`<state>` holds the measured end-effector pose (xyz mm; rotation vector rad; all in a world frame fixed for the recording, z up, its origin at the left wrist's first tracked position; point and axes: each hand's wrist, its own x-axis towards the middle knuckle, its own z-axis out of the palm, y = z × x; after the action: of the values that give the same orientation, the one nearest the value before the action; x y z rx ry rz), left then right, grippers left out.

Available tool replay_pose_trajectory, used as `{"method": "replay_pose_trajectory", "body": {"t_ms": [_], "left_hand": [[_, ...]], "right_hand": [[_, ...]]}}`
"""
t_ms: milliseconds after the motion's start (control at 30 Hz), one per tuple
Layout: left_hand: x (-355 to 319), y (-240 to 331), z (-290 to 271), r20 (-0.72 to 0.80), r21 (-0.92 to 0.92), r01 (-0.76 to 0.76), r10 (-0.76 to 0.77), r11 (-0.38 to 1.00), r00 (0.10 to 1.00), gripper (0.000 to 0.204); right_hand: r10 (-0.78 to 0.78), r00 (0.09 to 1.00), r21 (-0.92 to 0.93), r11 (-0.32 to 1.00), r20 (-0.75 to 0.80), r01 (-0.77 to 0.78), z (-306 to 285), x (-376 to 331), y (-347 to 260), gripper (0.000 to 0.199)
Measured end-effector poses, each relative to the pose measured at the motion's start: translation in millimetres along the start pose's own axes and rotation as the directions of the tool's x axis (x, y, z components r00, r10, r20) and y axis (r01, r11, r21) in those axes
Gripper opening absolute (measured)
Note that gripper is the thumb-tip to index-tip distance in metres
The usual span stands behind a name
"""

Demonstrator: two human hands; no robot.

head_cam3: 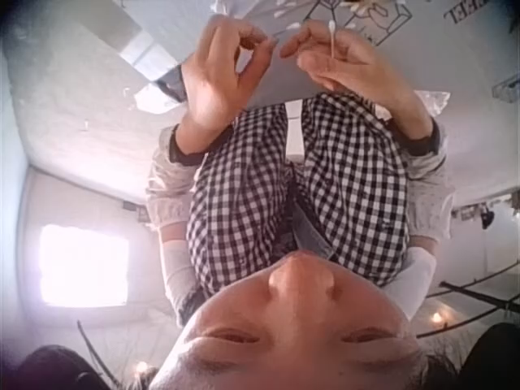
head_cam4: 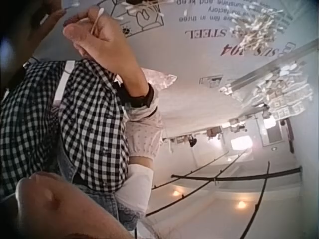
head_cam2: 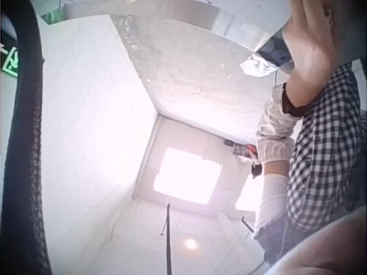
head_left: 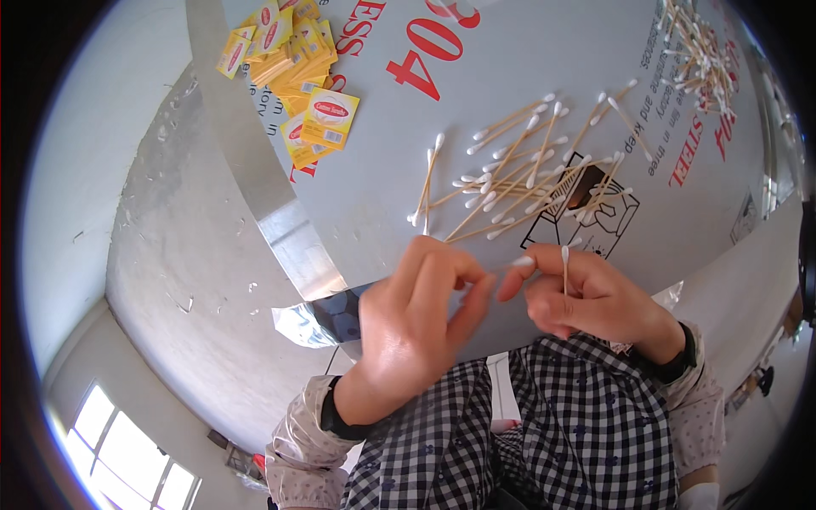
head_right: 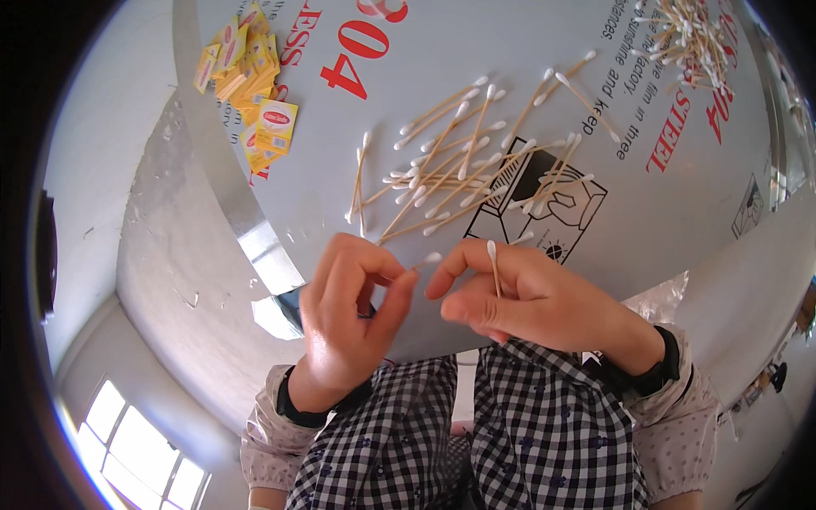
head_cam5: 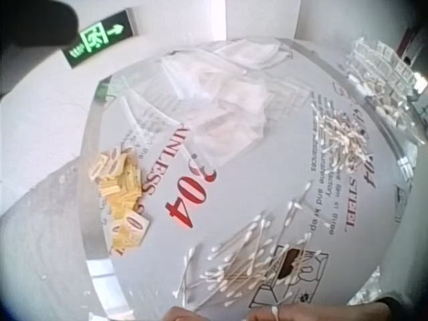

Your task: Manually aligning and packaging cotton swabs with paper sleeves.

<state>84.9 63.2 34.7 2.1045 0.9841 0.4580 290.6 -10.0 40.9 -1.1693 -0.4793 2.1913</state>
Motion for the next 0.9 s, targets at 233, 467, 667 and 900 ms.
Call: {"method": "replay_pose_trajectory", "body": {"t_ms": [233,467,667,900], "left_hand": [[4,13,-4,0.209,-0.439,0.091,0.003,0.894,0.978,0.014],[-4,-14,-19,0.119,-0.182,0.082,-0.061,0.98,0.991,0.011],[9,-24,-28,-0.125,0.055,0.26,-0.251,0.964,0.96,0.012],[36,-22,-9,-0.09,0.02,0.311,-0.308,0.95,0.947,0.015]], "right_hand": [[-0.043,0.999,-0.001,0.999,-0.022,0.043,0,-2,-2,0.022],[-0.18,0.959,0.239,0.943,-0.221,0.232,-42,-59,11,0.036],[-0.115,0.778,0.111,0.967,-0.617,0.231,-76,-157,50,0.036],[0.224,0.479,0.131,0.967,-0.849,-0.22,-162,-239,161,0.033]]}}
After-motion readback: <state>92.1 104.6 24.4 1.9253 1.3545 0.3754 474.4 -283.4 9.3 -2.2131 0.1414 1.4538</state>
